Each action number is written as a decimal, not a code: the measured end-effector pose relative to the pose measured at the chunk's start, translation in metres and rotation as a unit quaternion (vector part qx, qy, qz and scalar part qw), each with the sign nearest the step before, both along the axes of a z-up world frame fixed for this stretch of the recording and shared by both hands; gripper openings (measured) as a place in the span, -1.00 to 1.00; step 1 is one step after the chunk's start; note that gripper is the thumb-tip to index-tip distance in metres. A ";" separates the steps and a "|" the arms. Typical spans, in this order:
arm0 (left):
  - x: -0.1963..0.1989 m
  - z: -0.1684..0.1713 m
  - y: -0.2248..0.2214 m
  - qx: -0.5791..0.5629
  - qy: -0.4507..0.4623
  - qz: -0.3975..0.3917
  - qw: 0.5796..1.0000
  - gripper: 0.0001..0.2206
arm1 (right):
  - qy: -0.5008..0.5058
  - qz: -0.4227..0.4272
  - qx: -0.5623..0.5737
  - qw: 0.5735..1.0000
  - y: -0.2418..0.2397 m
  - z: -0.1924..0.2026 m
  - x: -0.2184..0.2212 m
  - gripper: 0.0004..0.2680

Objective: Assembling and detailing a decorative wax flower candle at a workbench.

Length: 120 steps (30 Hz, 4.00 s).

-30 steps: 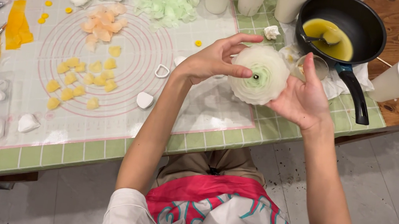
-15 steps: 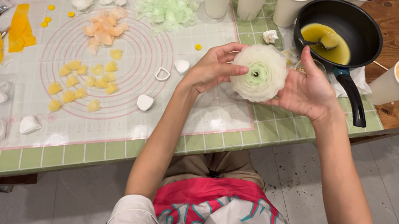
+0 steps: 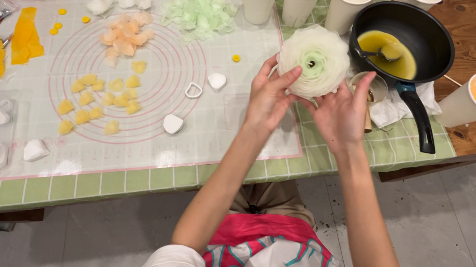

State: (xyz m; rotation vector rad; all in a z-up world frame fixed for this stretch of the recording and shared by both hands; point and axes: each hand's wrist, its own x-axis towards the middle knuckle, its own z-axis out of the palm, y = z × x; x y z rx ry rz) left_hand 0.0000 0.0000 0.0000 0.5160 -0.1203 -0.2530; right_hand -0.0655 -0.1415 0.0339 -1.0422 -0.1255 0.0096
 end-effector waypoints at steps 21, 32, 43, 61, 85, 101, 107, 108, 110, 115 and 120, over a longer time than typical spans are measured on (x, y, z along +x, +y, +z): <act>-0.063 0.034 -0.046 0.188 -0.134 0.243 0.942 -0.44 | -0.036 -0.009 0.231 0.972 0.012 0.003 -0.010 -0.22; -0.030 0.041 0.002 0.340 -0.250 0.214 0.881 -0.47 | -0.009 0.028 0.290 0.957 0.006 0.009 -0.016 -0.25; 0.043 0.023 0.050 0.349 -0.286 0.020 0.892 -0.48 | 0.009 0.048 0.194 0.980 0.000 -0.001 -0.016 -0.22; 0.055 -0.010 0.078 0.744 -0.336 0.114 0.567 -0.88 | 0.038 0.078 0.240 0.967 0.002 -0.037 -0.019 -0.26; 0.052 0.046 0.040 0.471 -0.280 -0.091 0.832 -0.83 | 0.044 0.095 0.259 0.960 0.005 -0.041 -0.021 -0.29; 0.071 0.053 0.046 0.449 -0.236 -0.195 0.840 -0.87 | 0.122 0.121 0.385 0.907 -0.005 -0.056 -0.009 -0.60; 0.073 0.059 0.036 0.458 -0.189 -0.231 0.838 -0.90 | 0.097 0.101 0.288 0.947 -0.003 -0.047 -0.019 -0.58; 0.071 0.064 0.034 0.469 -0.176 -0.226 0.836 -0.91 | 0.097 0.093 0.281 0.950 -0.006 -0.050 -0.019 -0.58; 0.073 0.058 0.026 0.459 -0.190 -0.221 0.839 -0.91 | 0.094 0.085 0.281 0.951 -0.010 -0.054 -0.020 -0.57; 0.059 0.072 0.011 0.461 -0.175 -0.155 0.856 -0.89 | 0.068 0.079 0.285 0.953 -0.009 -0.046 -0.022 -0.55; 0.042 0.082 0.005 0.495 -0.241 -0.068 0.832 -0.88 | 0.052 0.067 0.295 0.952 -0.007 -0.043 -0.023 -0.52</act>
